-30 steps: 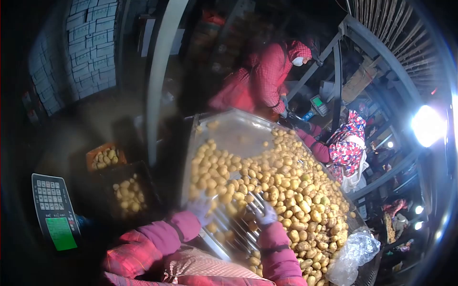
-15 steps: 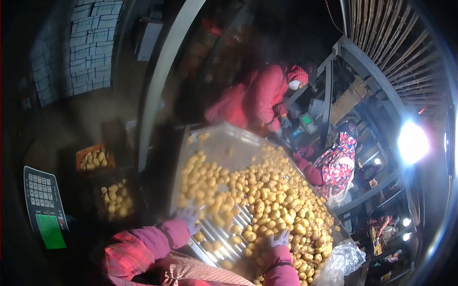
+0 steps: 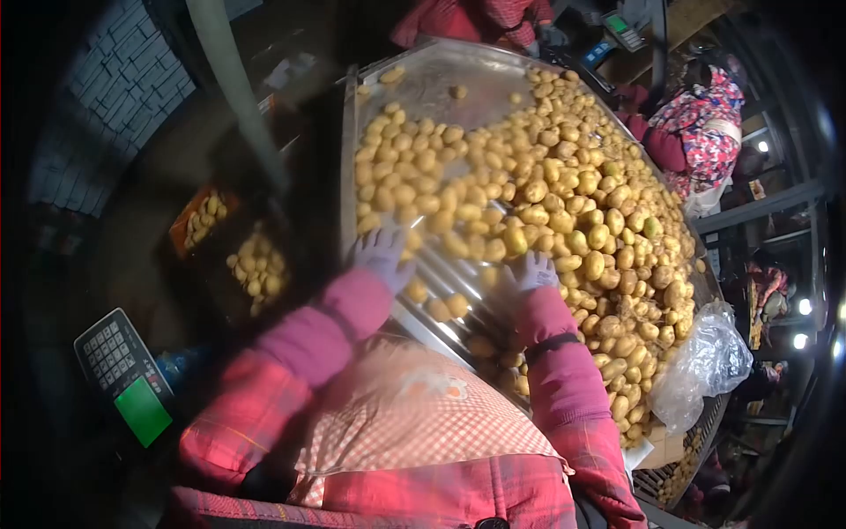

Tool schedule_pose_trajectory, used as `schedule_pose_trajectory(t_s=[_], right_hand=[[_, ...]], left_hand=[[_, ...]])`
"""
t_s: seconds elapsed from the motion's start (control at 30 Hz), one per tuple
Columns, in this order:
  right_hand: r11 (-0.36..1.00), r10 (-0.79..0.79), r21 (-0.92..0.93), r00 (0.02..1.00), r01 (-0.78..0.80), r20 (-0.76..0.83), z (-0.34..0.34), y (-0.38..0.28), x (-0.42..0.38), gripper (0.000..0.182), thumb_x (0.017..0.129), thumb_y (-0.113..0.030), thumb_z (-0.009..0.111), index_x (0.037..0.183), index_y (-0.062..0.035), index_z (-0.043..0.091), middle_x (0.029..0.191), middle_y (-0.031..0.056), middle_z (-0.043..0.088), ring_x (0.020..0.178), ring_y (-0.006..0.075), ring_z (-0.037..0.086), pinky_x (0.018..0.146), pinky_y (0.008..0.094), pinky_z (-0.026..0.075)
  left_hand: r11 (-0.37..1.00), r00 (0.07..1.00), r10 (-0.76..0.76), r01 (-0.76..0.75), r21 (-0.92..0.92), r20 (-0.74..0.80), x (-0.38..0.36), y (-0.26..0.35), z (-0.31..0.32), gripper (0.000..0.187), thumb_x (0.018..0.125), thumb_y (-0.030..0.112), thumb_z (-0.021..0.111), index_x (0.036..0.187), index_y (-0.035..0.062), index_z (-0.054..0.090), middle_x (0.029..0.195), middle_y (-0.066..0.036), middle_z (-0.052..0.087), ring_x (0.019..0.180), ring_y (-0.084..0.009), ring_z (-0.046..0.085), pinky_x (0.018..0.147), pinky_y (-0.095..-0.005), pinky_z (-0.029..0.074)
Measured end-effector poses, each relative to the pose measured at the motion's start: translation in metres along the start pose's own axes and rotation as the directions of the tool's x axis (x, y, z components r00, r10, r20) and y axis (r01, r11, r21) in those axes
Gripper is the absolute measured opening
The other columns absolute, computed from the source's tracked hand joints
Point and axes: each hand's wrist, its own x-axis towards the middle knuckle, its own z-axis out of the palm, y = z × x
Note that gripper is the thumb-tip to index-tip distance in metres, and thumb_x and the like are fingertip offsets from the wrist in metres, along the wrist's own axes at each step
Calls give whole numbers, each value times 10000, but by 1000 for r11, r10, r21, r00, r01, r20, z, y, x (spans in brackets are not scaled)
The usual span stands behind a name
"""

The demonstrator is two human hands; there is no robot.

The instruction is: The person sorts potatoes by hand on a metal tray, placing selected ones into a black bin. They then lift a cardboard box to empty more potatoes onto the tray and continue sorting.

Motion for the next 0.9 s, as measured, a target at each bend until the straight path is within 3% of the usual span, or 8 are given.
schedule_pose_trajectory(t_s=[0.2,0.27,0.37,0.5,0.63,0.8,0.87,0.9], right_hand=[[927,-8,372,991,-42,132,-10,-59,-16,721,736,-472,600,1309,-97,377,1414,316,119,1264,496,247,1040,423,302],[965,-158,206,987,163,-44,52,-58,-13,696,743,-436,610,1322,-128,375,1412,315,125,1266,485,250,1036,420,309],[802,-289,573,949,166,128,13,-116,-39,664,781,-410,573,1337,-120,353,1404,294,182,1232,462,329,1005,420,352],[753,-328,538,925,379,-192,-13,-108,-43,559,784,-370,577,1251,-101,429,1312,254,369,1146,435,432,939,460,393],[998,-6,50,876,34,-483,-24,31,-62,499,773,-333,570,1197,-81,495,1168,212,516,1035,376,503,881,432,423],[995,85,77,977,-71,-196,-3,46,-100,726,717,-452,594,1318,-97,396,1188,185,514,1127,368,453,944,442,370],[957,-34,279,922,-82,386,-29,2,-78,731,725,-466,580,1347,-149,363,1213,188,501,1184,393,401,990,476,320],[996,-61,70,989,52,133,-1,-9,-89,760,737,-498,553,1368,-142,324,1306,202,422,1261,365,333,1044,486,249]], left_hand=[[996,997,-59,61,62,-43,5,7,-4,681,759,418,570,1351,171,339,1369,-127,306,1259,-374,266,1007,-508,264],[997,997,-45,48,65,-58,5,7,-6,681,761,421,568,1352,171,338,1372,-128,303,1260,-374,264,1005,-506,268],[997,995,-6,13,78,-95,0,5,-2,682,760,431,564,1349,167,345,1377,-132,304,1258,-377,268,1000,-501,281],[999,993,20,-15,46,-113,3,4,-7,678,758,442,557,1342,160,360,1364,-138,323,1234,-381,304,993,-505,287],[999,990,36,-36,8,-136,0,-2,-1,666,759,442,552,1333,159,370,1352,-143,332,1221,-379,317,986,-501,293],[1000,999,5,-6,-18,-48,4,2,-8,664,762,440,548,1341,172,362,1342,-138,329,1229,-366,309,979,-508,294],[999,995,24,-28,-32,-92,3,2,-8,671,763,441,550,1346,175,353,1353,-138,315,1238,-361,296,980,-510,292],[998,990,32,-39,-43,-138,1,2,-9,679,763,442,553,1352,177,343,1364,-138,301,1247,-357,284,981,-512,290]])
